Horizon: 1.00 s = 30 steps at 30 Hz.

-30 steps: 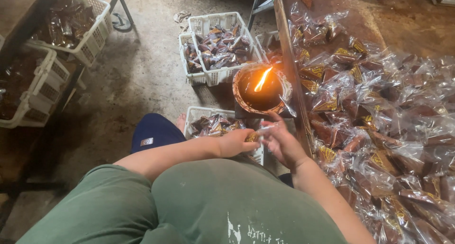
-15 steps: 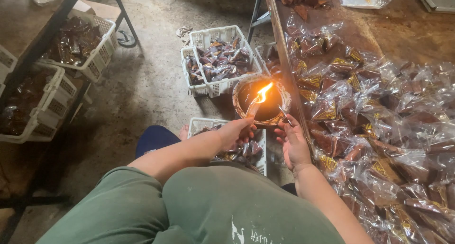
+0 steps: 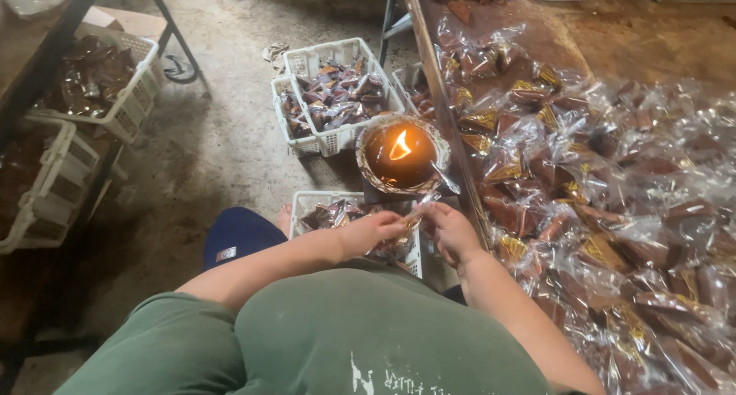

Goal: Sealing filled plastic pastry bags by folding the top and passing it through a candle flame.

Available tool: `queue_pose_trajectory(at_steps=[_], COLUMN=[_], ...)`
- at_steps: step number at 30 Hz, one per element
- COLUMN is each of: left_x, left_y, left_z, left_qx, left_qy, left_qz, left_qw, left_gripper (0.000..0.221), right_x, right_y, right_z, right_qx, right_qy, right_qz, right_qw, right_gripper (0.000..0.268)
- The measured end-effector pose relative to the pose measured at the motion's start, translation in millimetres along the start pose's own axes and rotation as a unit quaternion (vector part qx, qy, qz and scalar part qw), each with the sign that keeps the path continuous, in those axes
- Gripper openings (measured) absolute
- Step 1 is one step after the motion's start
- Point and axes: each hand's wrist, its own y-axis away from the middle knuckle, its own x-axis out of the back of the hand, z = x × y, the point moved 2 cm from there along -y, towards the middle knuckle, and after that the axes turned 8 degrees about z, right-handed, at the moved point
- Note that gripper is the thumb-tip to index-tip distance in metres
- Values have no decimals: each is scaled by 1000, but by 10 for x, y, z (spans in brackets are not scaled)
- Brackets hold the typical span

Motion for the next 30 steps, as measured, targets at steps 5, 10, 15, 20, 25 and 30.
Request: queue_pose_trajectory(at_steps=[5,10,15,20,25,30], left_x=[105,59,375,652,563,231], left_y=[295,290,184,-214,-30,376], left_z=[239,167,-164,-711,-543,-72], left_qx=[-65,-59,5,196,115,38], left_qy=[303,247,138,-161,-178,10], left_qz=[119,58,99,260,234,168], left_qw=[943,965,985,932,949,985], left_gripper=[61,58,66,99,75,45], right_x=[-28,-21,621,1360,1045,1075], right_y=[220,438,62,-513,-124,-149], right_z=[-54,-259,-352,-236,-471,-377], right_qx=[-1,154,272,46,63,186], right_qy=[111,340,475,635,608,330], right_qz=[-37,-5,239,237,235,320], right_qw=[993,928,803,734,756,868], right_gripper=[28,24,24,59,49,51])
